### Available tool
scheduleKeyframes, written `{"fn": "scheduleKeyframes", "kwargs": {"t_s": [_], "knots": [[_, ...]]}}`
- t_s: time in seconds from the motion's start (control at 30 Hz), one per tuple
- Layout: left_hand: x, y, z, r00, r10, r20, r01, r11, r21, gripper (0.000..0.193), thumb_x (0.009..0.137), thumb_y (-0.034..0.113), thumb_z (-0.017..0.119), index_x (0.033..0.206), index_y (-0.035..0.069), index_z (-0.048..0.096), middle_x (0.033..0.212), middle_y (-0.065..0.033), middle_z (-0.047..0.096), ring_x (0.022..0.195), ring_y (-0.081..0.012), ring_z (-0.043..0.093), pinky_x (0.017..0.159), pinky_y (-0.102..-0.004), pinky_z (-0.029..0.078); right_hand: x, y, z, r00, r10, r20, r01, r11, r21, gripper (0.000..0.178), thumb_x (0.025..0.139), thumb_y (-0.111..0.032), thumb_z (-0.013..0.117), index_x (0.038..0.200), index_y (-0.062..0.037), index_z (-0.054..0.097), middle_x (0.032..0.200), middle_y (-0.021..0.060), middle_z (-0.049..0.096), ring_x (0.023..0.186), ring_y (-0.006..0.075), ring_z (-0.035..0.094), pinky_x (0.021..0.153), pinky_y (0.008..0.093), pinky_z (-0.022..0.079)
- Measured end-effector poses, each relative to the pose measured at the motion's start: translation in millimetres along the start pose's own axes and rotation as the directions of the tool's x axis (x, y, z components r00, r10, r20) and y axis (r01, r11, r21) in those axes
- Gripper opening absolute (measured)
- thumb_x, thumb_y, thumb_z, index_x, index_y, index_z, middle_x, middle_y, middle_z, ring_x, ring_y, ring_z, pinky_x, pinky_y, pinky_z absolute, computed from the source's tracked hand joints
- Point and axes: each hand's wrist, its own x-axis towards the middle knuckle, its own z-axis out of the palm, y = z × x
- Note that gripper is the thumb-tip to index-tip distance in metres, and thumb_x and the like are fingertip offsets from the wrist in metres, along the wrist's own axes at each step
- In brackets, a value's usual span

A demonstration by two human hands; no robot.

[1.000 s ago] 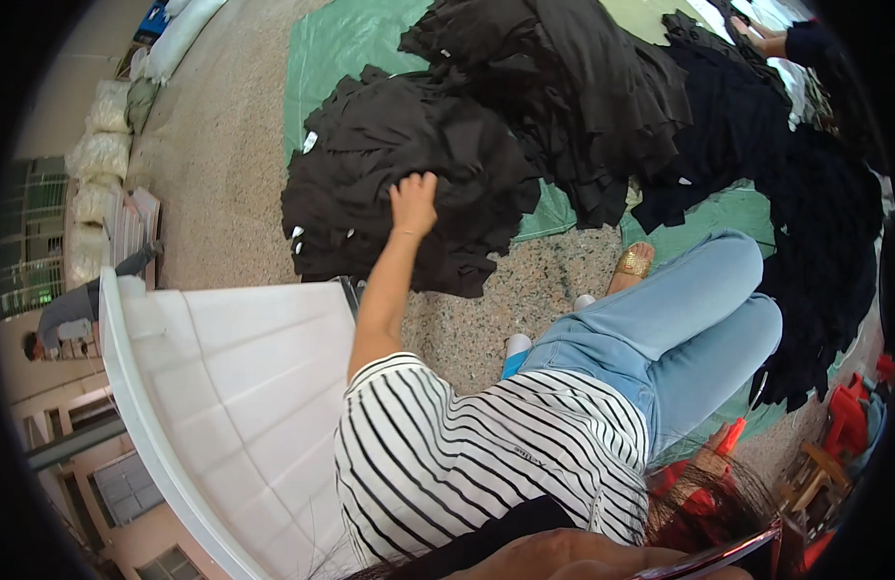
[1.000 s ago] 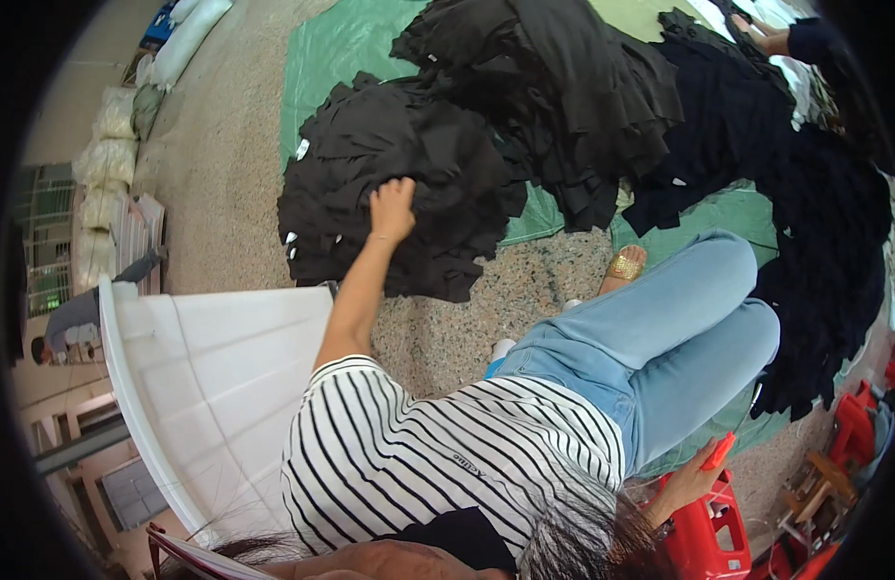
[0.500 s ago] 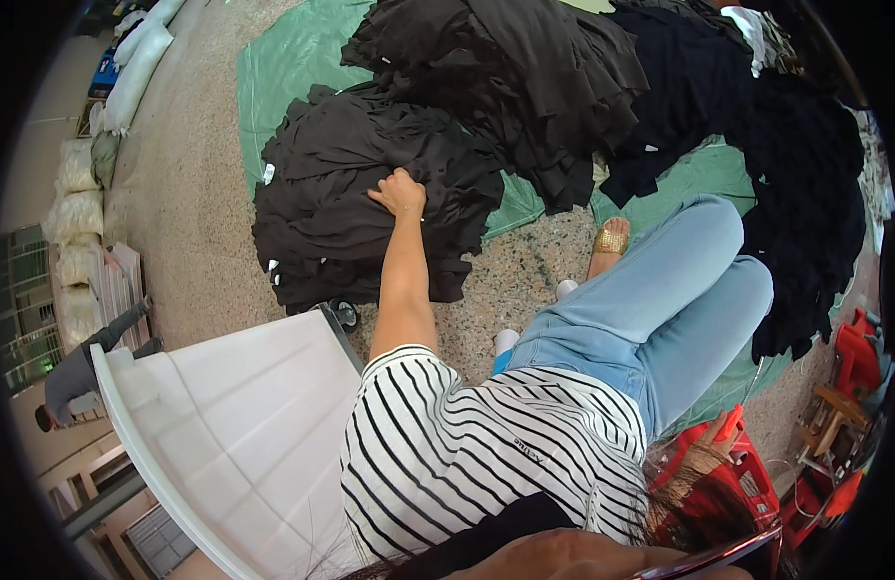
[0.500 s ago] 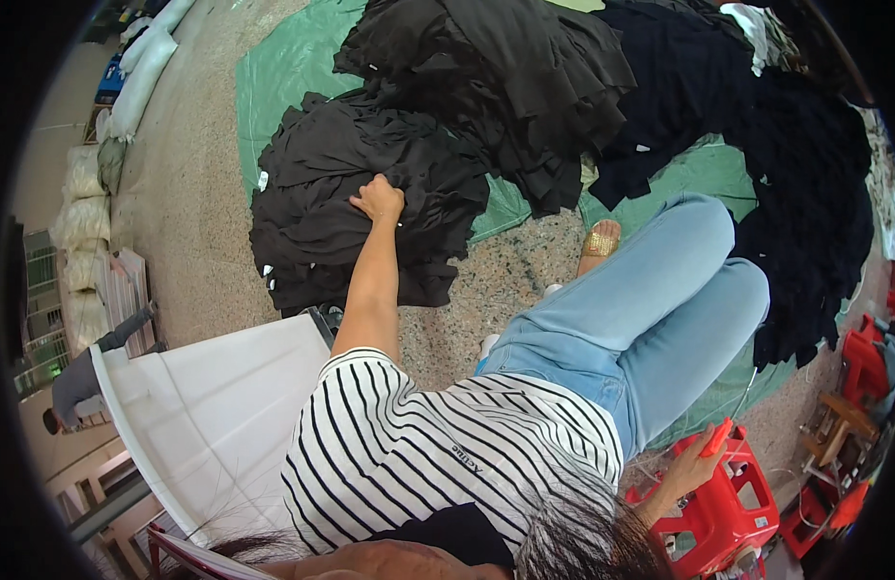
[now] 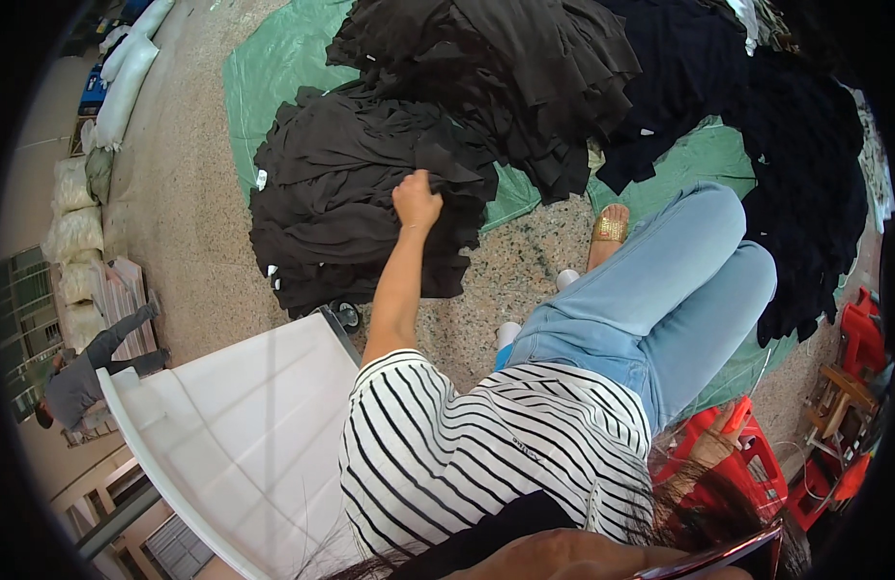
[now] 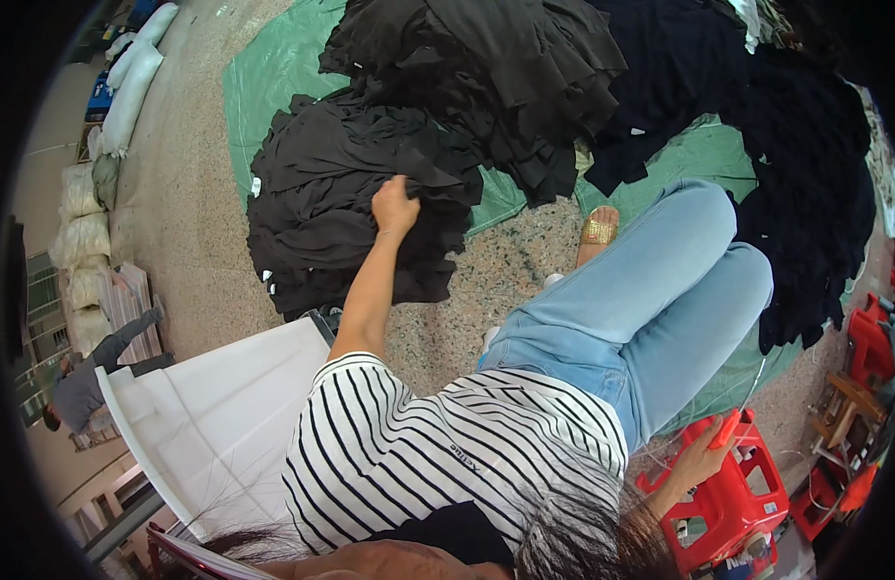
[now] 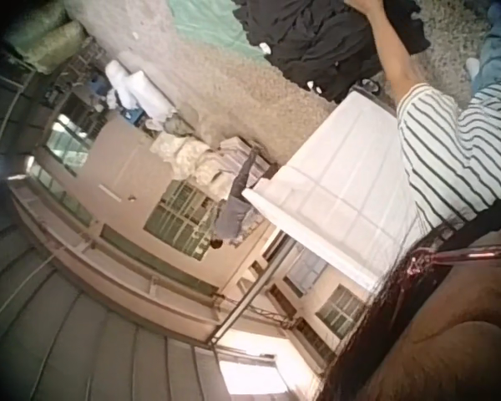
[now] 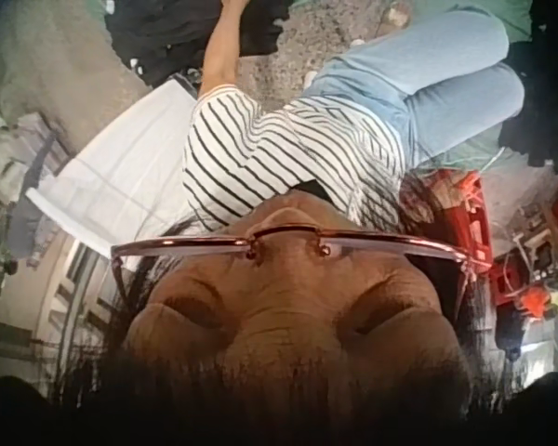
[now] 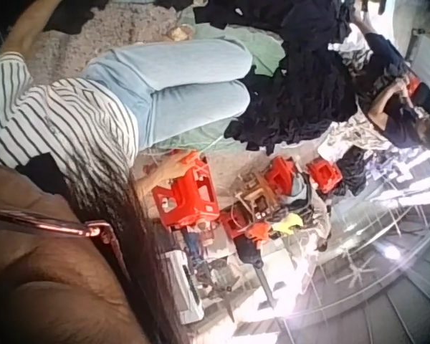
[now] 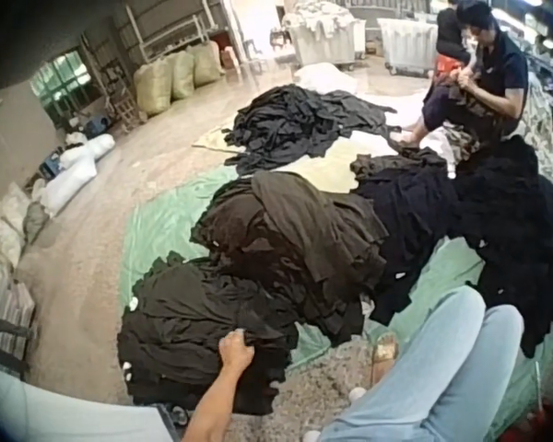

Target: Trimming loose threads from piles of dark garments using scissors.

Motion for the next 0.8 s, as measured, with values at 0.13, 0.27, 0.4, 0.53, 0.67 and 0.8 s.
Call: {"fn": "scheduleKeyframes", "kwargs": {"t_s": [0.13,0.27,0.4,0.53,0.67,0.8], "knots": [[-22,-38,-98,0.938,-0.331,-0.105,0.030,0.379,-0.925,0.043,0.063,-0.001,0.078,0.104,-0.004,0.065,0.103,-0.0091,0.069,0.090,-0.0221,0.064,0.085,-0.0357,0.051,11,7,5,0.997,-0.070,-0.039,0.071,0.997,0.026,0.047,0.098,-0.043,0.057,0.127,-0.0054,0.058,0.106,0.0204,0.069,0.097,0.0362,0.066,0.081,0.0430,0.051],[-62,-127,-199,0.896,-0.393,-0.206,-0.189,0.081,-0.979,0.078,0.063,-0.006,0.070,0.137,-0.003,0.043,0.126,-0.0159,0.059,0.110,-0.0300,0.061,0.095,-0.0419,0.051,24,8,12,0.998,-0.061,0.030,0.060,0.998,0.016,0.046,0.099,-0.044,0.056,0.126,-0.0069,0.059,0.104,0.0207,0.068,0.095,0.0367,0.066,0.079,0.0429,0.051],[-96,-112,-293,0.845,-0.265,-0.464,-0.454,0.104,-0.885,0.075,0.072,0.003,0.068,0.142,-0.001,0.042,0.136,-0.0204,0.054,0.118,-0.0357,0.059,0.104,-0.0478,0.048,39,17,20,1.000,-0.020,-0.006,0.020,0.999,0.038,0.048,0.099,-0.045,0.055,0.127,-0.0059,0.059,0.105,0.0201,0.068,0.094,0.0350,0.066,0.081,0.0417,0.051],[-117,-8,-352,0.738,-0.172,-0.652,-0.669,-0.064,-0.741,0.075,0.078,0.006,0.066,0.147,0.000,0.036,0.138,-0.0244,0.051,0.122,-0.0375,0.056,0.106,-0.0489,0.046,41,22,18,1.000,-0.004,-0.031,0.012,0.967,0.253,0.051,0.098,-0.045,0.056,0.128,-0.0037,0.058,0.104,0.0187,0.069,0.093,0.0297,0.067,0.081,0.0394,0.051],[-150,165,-334,0.984,-0.018,-0.179,-0.180,-0.064,-0.982,0.057,0.064,0.019,0.081,0.114,0.000,0.061,0.104,-0.0152,0.068,0.090,-0.0236,0.069,0.080,-0.0380,0.059,36,32,-1,0.987,-0.007,-0.158,0.065,0.927,0.369,0.051,0.098,-0.044,0.058,0.130,-0.0034,0.060,0.103,0.0159,0.069,0.092,0.0255,0.067,0.080,0.0351,0.052],[-202,349,-279,0.413,0.877,-0.246,-0.631,0.080,-0.772,0.029,0.058,0.022,0.071,0.073,0.000,0.060,0.067,-0.0169,0.063,0.066,-0.0324,0.066,0.060,-0.0428,0.053,49,95,-23,0.915,0.093,-0.392,-0.009,0.978,0.210,0.052,0.098,-0.045,0.056,0.132,-0.0062,0.060,0.107,0.0171,0.071,0.092,0.0273,0.070,0.077,0.0385,0.054]]}}
